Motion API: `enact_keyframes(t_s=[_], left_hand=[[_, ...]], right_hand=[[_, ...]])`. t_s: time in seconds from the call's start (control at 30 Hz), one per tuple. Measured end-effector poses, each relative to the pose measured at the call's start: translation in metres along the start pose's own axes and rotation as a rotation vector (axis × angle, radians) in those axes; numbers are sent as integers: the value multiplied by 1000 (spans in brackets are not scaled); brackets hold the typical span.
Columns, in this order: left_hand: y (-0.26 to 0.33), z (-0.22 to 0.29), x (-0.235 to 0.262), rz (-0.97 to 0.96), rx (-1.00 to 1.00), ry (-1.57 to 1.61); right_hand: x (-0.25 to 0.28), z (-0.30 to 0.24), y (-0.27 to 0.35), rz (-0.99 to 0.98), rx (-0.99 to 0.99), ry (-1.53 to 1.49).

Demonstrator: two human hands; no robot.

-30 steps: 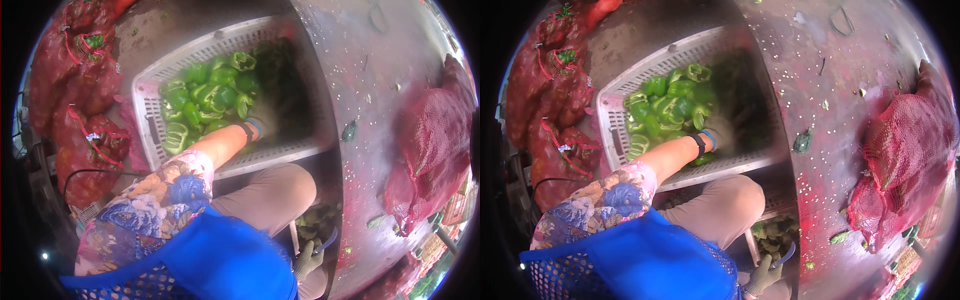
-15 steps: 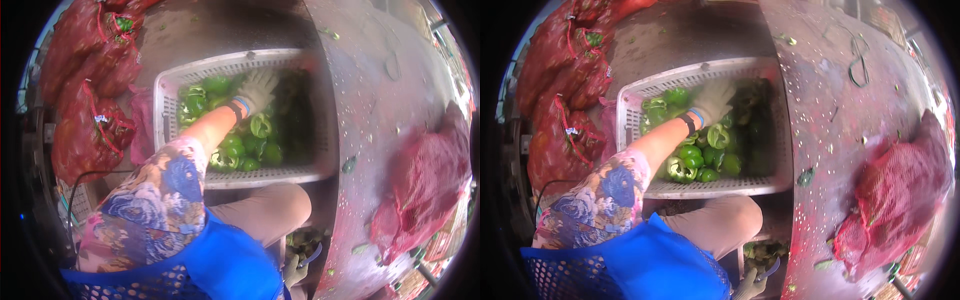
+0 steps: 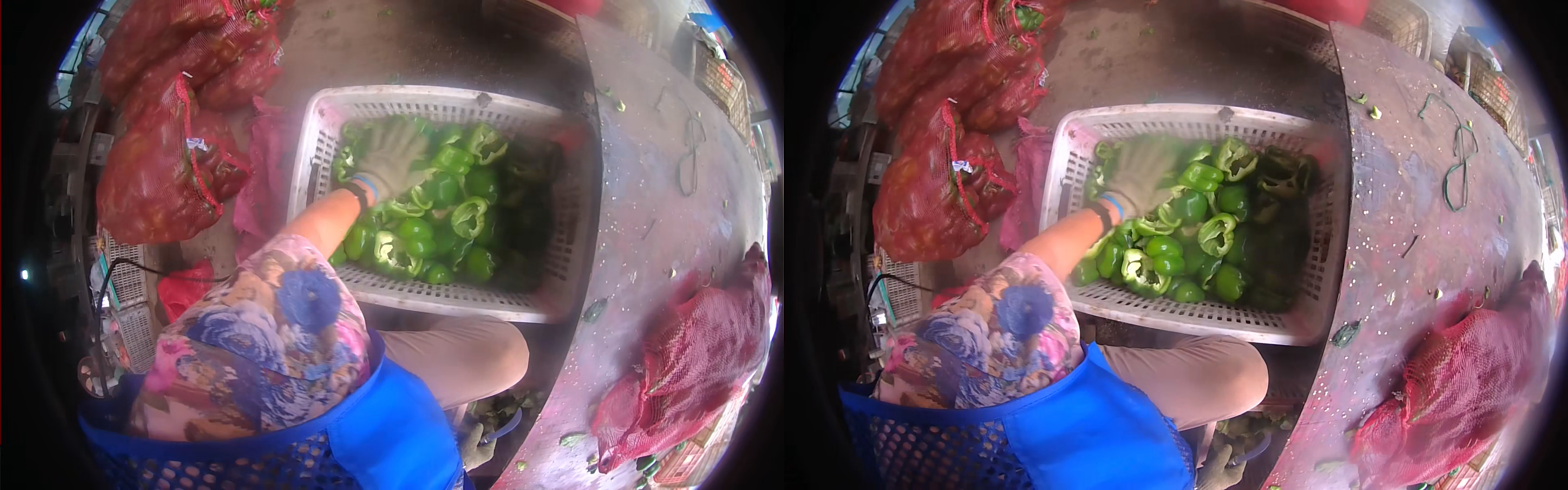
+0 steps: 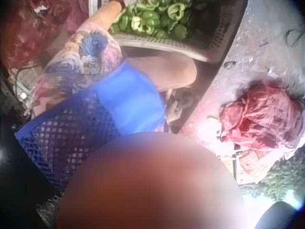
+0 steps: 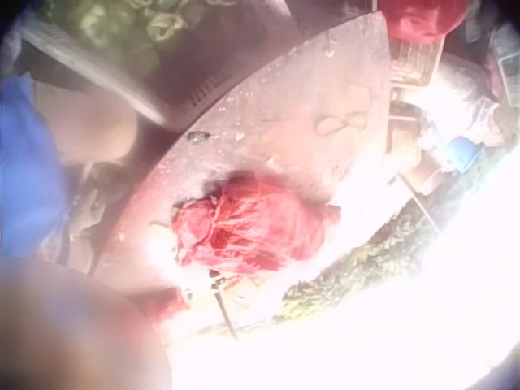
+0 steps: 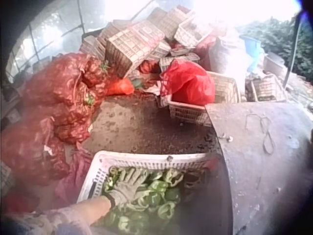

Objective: Processing green bell peppers by removing stems and seeds with a knife and placing them into a crate.

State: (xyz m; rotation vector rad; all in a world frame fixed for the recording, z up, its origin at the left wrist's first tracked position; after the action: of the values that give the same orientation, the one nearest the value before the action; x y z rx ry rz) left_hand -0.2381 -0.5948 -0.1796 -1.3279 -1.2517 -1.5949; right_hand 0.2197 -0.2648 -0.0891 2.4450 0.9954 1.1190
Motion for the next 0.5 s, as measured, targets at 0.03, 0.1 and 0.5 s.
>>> enact_keyframes(t_s=[0.03,0.1,0.5], left_hand=[[9,-10,-8,-44,78,-44],[4,-8,-25,154,43,27],[-17,39,-5,-99,75,340]], right_hand=[[-3,-7,2,-5,-11,13],[-17,-27,7,-70,-46,-84],[12,-24,26,48,-113,89]])
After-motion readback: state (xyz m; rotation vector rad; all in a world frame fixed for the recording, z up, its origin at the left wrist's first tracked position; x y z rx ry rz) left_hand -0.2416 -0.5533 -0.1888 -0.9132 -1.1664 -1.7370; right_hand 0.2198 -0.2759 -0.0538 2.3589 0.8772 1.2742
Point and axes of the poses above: each hand's wrist, its own y-axis away from the middle knuckle, its own x-axis out of the back of the hand, z = x × y, the point moved 2 cm from there along -y, towards the middle knuckle, and after that the axes turned 9 degrees about -z, right-handed, at the moved point
